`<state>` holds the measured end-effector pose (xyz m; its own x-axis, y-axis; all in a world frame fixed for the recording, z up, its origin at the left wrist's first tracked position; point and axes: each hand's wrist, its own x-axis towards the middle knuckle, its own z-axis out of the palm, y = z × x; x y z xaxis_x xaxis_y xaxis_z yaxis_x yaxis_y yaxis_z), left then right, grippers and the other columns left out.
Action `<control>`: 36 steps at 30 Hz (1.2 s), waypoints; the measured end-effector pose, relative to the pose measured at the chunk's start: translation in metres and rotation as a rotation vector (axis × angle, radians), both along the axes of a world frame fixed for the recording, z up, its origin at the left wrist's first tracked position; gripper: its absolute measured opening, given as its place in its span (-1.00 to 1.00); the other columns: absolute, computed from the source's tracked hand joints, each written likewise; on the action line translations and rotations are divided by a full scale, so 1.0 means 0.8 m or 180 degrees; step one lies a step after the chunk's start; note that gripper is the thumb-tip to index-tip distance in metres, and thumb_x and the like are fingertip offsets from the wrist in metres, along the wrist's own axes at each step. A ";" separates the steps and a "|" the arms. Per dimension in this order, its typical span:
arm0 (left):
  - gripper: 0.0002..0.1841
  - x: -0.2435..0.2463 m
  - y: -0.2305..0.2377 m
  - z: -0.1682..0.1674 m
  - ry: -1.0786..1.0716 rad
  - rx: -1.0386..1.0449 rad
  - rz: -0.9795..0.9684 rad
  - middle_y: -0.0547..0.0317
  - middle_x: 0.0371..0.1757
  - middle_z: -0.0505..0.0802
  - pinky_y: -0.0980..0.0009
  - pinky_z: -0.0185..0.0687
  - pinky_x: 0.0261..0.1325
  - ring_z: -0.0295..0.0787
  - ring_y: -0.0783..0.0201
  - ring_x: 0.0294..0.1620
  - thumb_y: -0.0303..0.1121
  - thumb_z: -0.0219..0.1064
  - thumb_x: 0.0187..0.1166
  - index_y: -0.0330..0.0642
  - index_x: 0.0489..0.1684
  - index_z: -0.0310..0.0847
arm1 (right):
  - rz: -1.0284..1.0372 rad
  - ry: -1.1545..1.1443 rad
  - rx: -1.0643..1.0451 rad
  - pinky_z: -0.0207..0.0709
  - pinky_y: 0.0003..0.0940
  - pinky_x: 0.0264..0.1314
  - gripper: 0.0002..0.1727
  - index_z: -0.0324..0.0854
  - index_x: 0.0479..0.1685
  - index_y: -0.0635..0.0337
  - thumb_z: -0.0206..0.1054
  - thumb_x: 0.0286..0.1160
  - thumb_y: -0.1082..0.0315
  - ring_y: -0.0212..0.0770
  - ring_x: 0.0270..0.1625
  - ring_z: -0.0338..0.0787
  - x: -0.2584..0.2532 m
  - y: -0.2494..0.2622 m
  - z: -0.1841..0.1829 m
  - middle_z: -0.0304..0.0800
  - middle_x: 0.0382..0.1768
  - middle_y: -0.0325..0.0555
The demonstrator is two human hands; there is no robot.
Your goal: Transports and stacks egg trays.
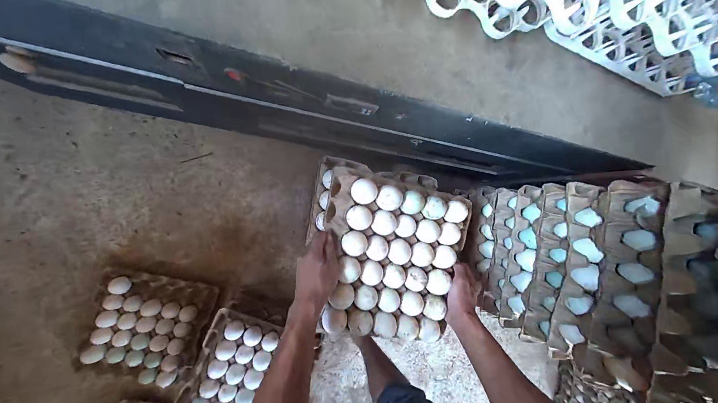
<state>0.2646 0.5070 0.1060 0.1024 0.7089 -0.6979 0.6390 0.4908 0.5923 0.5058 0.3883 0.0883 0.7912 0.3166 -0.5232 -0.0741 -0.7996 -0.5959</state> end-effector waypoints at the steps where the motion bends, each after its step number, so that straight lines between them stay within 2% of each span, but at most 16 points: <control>1: -0.54 0.004 0.010 -0.008 0.0047 -0.0040 -0.0028 -0.31 0.05 0.82 -0.14 0.59 0.26 0.80 -0.19 0.12 -0.17 -0.15 0.92 -0.29 0.40 0.56 | -0.0028 0.0082 -0.0038 0.41 0.13 0.55 -0.50 0.61 0.40 0.29 -0.08 0.87 0.14 0.03 0.48 0.61 0.004 0.004 -0.011 0.66 0.40 0.19; 3: -0.54 0.008 0.025 -0.018 0.0181 -0.0139 -0.0074 -0.31 -0.02 0.82 -0.16 0.59 0.20 0.80 -0.20 0.05 -0.15 -0.15 0.92 -0.25 0.39 0.55 | -0.0069 0.0169 -0.0109 0.40 0.16 0.54 -0.50 0.60 0.39 0.27 -0.07 0.86 0.11 0.05 0.49 0.58 0.007 0.015 -0.028 0.63 0.40 0.20; 6: -0.55 0.005 0.038 -0.031 0.0334 -0.0141 -0.0096 -0.37 -0.03 0.81 -0.23 0.56 0.22 0.78 -0.28 0.08 -0.16 -0.15 0.92 -0.27 0.38 0.56 | 0.0000 0.0212 -0.0115 0.38 0.14 0.56 -0.51 0.60 0.38 0.30 -0.07 0.87 0.13 0.04 0.49 0.58 0.002 0.032 -0.037 0.65 0.38 0.22; 12: -0.56 0.001 0.044 -0.051 0.0479 -0.0151 -0.0070 -0.35 -0.03 0.80 -0.21 0.55 0.21 0.78 -0.24 0.07 -0.17 -0.14 0.93 -0.29 0.32 0.57 | 0.0179 0.0014 -0.0327 0.43 0.12 0.42 -0.55 0.69 0.12 0.29 -0.04 0.86 0.15 0.01 0.33 0.66 -0.003 0.045 -0.052 0.74 0.17 0.16; 17: -0.57 0.006 0.042 -0.059 0.0488 -0.0162 -0.0038 -0.36 0.04 0.79 -0.22 0.55 0.23 0.76 -0.26 0.11 -0.18 -0.13 0.92 -0.29 0.33 0.56 | 0.0209 0.0025 -0.0387 0.40 0.15 0.44 -0.55 0.68 0.19 0.27 -0.03 0.85 0.14 0.03 0.38 0.63 0.007 0.053 -0.051 0.72 0.23 0.17; 20: -0.56 0.007 0.042 -0.065 0.0422 -0.0119 0.0010 -0.37 0.22 0.73 -0.25 0.53 0.30 0.72 -0.28 0.23 -0.17 -0.12 0.92 -0.29 0.35 0.57 | 0.0193 0.0116 -0.0336 0.41 0.15 0.46 -0.57 0.66 0.22 0.28 0.00 0.86 0.14 0.03 0.40 0.62 0.014 0.061 -0.053 0.70 0.26 0.19; 27: -0.54 0.004 0.056 -0.082 0.0358 -0.0170 0.0007 -0.36 0.43 0.64 -0.30 0.51 0.35 0.66 -0.33 0.34 -0.16 -0.11 0.91 -0.24 0.49 0.52 | 0.0419 0.0272 -0.0387 0.38 0.08 0.54 -0.51 0.59 0.35 0.32 -0.09 0.91 0.12 0.02 0.49 0.57 0.021 0.068 -0.064 0.63 0.38 0.23; 29: -0.55 0.004 0.051 -0.077 0.0339 -0.0129 0.0078 -0.36 0.46 0.61 -0.29 0.51 0.36 0.66 -0.33 0.35 -0.17 -0.10 0.91 -0.24 0.49 0.52 | 0.0522 0.0278 -0.0435 0.34 0.10 0.60 -0.48 0.54 0.44 0.32 -0.11 0.91 0.10 0.05 0.55 0.52 0.024 0.065 -0.064 0.58 0.45 0.24; 31: -0.56 0.000 0.031 -0.068 0.0229 0.0077 0.0396 -0.33 0.49 0.60 -0.28 0.54 0.34 0.65 -0.31 0.37 -0.17 -0.06 0.90 -0.19 0.51 0.53 | 0.0579 0.0147 -0.0467 0.37 0.15 0.60 -0.43 0.49 0.53 0.28 -0.08 0.88 0.03 0.08 0.56 0.54 0.027 0.060 -0.064 0.57 0.49 0.25; 33: -0.57 -0.009 -0.008 -0.063 0.0147 0.0483 0.0811 -0.30 0.49 0.60 -0.23 0.53 0.42 0.60 -0.26 0.44 -0.22 -0.01 0.86 -0.17 0.56 0.51 | 0.0711 -0.0197 -0.0414 0.43 0.08 0.59 -0.41 0.40 0.60 0.30 0.00 0.85 0.03 0.08 0.52 0.58 0.027 0.044 -0.052 0.56 0.48 0.27; 36: -0.55 -0.035 -0.117 -0.044 0.0124 0.0960 0.1640 -0.28 0.43 0.63 -0.17 0.46 0.48 0.55 -0.20 0.46 -0.29 0.04 0.79 -0.26 0.58 0.46 | 0.1399 -0.0887 -0.0102 0.49 -0.05 0.55 -0.47 0.33 0.51 0.52 0.13 0.76 0.25 0.13 0.45 0.60 -0.001 -0.003 -0.018 0.54 0.40 0.41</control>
